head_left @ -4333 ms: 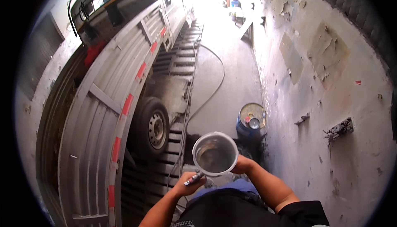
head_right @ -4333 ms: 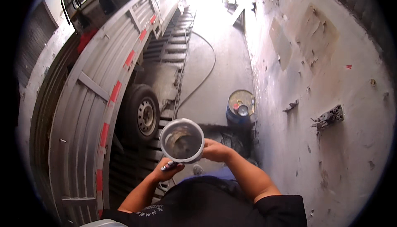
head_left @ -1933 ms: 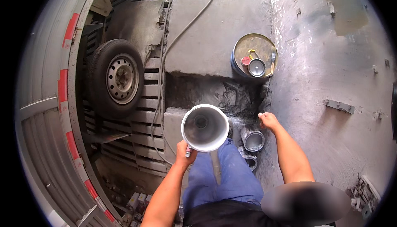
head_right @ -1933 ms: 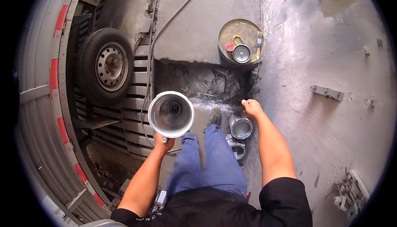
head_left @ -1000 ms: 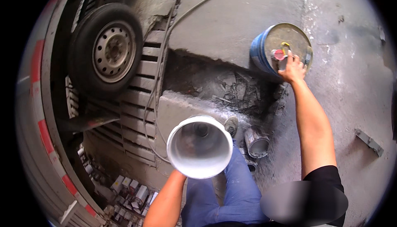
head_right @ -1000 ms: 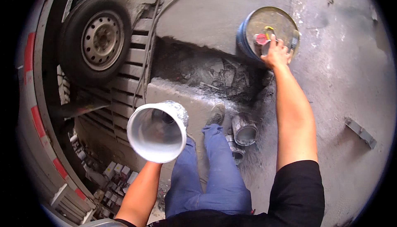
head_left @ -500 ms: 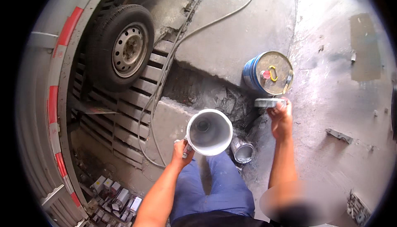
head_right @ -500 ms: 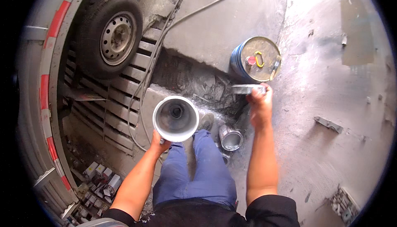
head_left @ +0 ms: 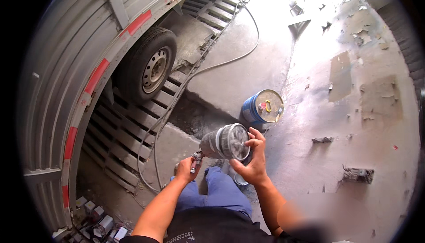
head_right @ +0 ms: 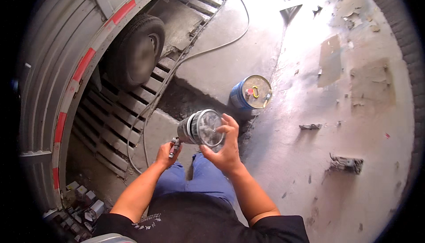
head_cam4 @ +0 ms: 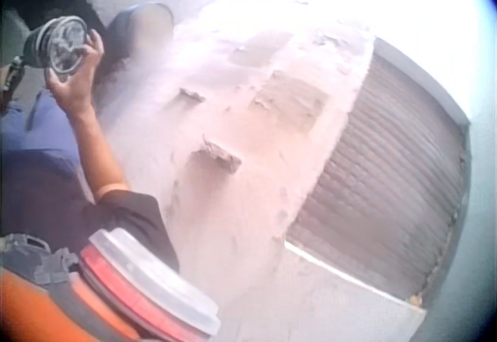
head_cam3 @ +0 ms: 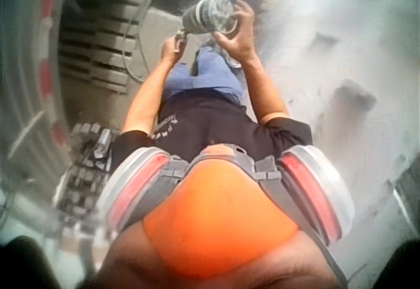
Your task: The person stirs a grey liquid in a small metal can with a brush, then pours it into a spray gun cup. They add more liquid from a large blue bucket and continue stirring the mixture in the spray gun cup. Finally, they attach the lid to the spray gun and walk through a cluttered workshop.
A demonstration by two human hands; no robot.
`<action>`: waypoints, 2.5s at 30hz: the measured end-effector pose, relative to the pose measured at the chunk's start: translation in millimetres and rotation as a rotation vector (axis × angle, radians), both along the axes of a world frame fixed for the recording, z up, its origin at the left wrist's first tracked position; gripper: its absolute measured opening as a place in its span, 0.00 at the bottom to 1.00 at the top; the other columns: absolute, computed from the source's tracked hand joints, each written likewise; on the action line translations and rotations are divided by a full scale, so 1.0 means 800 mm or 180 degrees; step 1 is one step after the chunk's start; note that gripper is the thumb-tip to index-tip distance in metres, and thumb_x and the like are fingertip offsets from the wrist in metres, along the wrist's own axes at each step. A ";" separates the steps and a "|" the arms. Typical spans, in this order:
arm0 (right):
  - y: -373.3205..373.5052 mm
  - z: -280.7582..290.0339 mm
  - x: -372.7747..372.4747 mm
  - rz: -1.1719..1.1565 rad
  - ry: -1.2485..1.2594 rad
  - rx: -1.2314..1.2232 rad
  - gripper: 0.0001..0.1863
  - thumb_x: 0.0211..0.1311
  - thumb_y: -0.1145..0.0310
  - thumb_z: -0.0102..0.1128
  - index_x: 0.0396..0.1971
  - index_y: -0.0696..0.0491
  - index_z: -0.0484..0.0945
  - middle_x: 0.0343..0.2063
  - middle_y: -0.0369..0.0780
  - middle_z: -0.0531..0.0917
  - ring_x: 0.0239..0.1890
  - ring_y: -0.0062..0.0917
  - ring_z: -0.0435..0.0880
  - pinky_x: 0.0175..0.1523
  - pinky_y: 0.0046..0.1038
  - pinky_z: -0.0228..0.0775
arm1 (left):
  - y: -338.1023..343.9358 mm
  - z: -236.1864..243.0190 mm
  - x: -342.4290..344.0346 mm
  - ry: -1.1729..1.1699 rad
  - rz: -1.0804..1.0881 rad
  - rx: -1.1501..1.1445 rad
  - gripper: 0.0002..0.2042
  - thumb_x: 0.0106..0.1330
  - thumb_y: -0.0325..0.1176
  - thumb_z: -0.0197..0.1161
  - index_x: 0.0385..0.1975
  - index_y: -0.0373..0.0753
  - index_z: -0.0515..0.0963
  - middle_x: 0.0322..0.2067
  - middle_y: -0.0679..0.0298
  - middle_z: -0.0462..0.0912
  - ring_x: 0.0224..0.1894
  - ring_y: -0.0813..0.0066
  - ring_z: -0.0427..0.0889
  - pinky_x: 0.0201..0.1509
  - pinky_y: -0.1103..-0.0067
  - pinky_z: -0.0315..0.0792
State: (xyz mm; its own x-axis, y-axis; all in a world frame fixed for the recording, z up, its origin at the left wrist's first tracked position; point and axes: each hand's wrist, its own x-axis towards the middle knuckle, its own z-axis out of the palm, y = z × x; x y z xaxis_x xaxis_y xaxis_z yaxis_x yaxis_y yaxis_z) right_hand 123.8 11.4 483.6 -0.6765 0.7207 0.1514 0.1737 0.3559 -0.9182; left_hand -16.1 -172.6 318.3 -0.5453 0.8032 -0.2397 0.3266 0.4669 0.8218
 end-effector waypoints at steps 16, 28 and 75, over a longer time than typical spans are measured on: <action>-0.077 0.180 0.011 0.1839 -0.1651 0.1558 0.47 0.38 0.68 0.70 0.64 0.49 0.58 0.62 0.51 0.57 0.63 0.49 0.58 0.66 0.43 0.54 | -0.100 0.082 0.013 0.0114 -0.0272 0.0560 0.08 0.58 0.34 0.58 0.25 0.34 0.76 0.26 0.45 0.78 0.32 0.43 0.78 0.33 0.59 0.71; -0.049 0.193 0.058 0.1779 -0.1914 0.1729 0.47 0.40 0.58 0.74 0.62 0.52 0.61 0.54 0.52 0.67 0.56 0.47 0.68 0.60 0.39 0.63 | -0.086 0.099 0.046 0.0377 -0.0336 0.0370 0.08 0.57 0.35 0.58 0.29 0.37 0.75 0.27 0.47 0.78 0.32 0.44 0.77 0.34 0.57 0.70; 0.007 0.107 0.088 0.1700 0.2284 -0.4129 0.49 0.61 0.29 0.26 0.60 0.62 0.62 0.57 0.55 0.70 0.57 0.44 0.72 0.58 0.45 0.65 | -0.028 0.213 0.014 0.0129 0.0600 0.1067 0.19 0.63 0.42 0.64 0.18 0.33 0.72 0.13 0.57 0.73 0.16 0.69 0.71 0.23 0.72 0.65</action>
